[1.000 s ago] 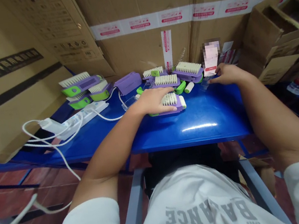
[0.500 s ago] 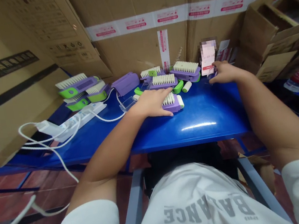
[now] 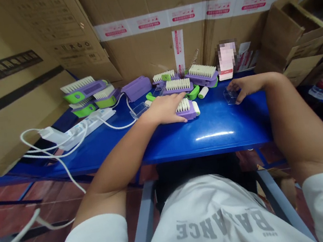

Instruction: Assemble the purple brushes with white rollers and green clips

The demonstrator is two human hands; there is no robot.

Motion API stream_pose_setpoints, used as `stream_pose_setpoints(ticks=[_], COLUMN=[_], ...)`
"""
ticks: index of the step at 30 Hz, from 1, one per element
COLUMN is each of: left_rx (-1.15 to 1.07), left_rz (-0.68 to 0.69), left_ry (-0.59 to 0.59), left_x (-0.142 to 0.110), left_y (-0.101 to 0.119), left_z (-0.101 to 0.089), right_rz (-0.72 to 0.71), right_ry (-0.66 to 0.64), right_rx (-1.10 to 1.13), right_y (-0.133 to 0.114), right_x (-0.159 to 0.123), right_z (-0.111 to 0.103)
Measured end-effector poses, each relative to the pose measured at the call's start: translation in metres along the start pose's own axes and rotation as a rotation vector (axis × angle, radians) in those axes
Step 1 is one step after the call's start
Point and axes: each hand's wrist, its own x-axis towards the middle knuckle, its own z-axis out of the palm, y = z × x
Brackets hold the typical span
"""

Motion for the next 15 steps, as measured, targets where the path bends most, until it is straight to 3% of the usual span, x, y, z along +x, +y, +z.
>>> stream_pose_setpoints(ticks=[15], left_rx=[-0.036], left_rz=[-0.001], left_ry=[-0.056], left_x=[0.004], left_y=[-0.004], left_z=[0.003], right_rz=[0.101], right_ry=[-0.141], right_rx=[-0.066], right_y=[-0.024], right_x=[0.001], right_z=[0.002])
